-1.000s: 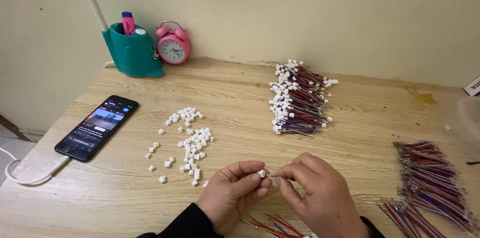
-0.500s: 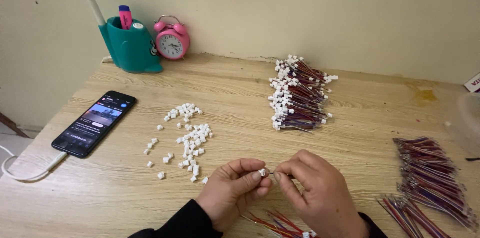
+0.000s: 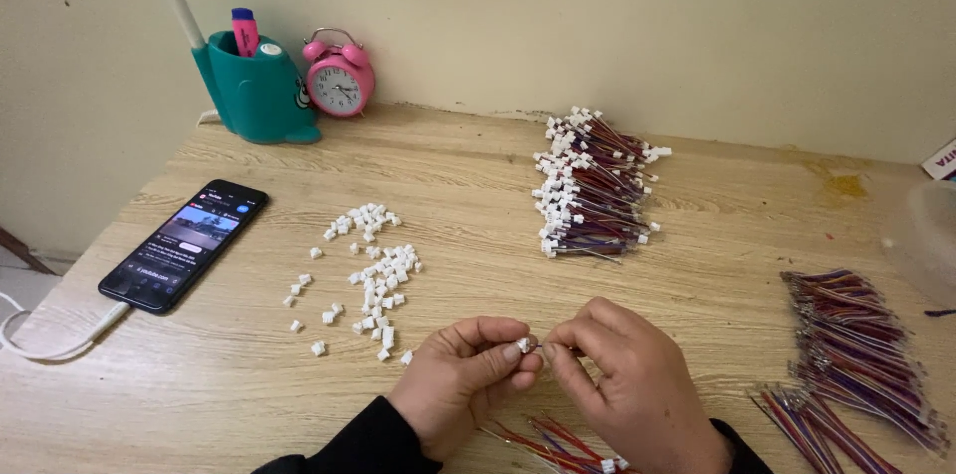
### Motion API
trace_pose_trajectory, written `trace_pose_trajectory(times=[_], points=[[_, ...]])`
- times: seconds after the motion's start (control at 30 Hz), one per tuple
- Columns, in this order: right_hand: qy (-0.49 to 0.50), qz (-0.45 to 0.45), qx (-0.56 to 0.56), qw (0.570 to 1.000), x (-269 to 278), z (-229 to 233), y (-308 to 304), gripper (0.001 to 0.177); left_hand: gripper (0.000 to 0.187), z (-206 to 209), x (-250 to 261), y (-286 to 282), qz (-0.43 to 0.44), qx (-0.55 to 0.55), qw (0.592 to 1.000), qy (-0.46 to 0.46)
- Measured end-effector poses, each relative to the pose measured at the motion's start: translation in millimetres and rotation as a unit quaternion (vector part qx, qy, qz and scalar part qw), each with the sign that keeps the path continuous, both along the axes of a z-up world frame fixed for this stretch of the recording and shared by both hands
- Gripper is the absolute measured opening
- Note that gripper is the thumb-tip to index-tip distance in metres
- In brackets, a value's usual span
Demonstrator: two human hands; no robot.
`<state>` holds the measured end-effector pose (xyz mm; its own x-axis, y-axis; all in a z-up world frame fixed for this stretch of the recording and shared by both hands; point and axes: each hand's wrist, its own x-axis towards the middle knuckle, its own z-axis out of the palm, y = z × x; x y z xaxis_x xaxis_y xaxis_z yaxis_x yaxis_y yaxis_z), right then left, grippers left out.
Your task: Manually connecting thin electrical wires into small plastic connector housings at a desk.
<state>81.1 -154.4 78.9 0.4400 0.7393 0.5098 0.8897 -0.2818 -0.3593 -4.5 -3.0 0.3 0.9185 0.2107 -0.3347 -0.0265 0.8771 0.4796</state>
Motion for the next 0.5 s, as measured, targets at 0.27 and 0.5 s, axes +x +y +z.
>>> trace_pose_trajectory(times=[0.27, 0.5], points=[[0.012, 0.006, 0.007, 1.000, -2.3, 2.2, 0.4, 0.012, 0.019, 0.9, 0.4, -1.0, 0.002, 0.016, 1.000, -0.001], [0.012, 0.015, 0.009, 1.000, 0.2, -2.7, 0.4, 0.011, 0.020, 3.9, 0.4, -1.3, 0.005, 0.039, 0.999, 0.015]])
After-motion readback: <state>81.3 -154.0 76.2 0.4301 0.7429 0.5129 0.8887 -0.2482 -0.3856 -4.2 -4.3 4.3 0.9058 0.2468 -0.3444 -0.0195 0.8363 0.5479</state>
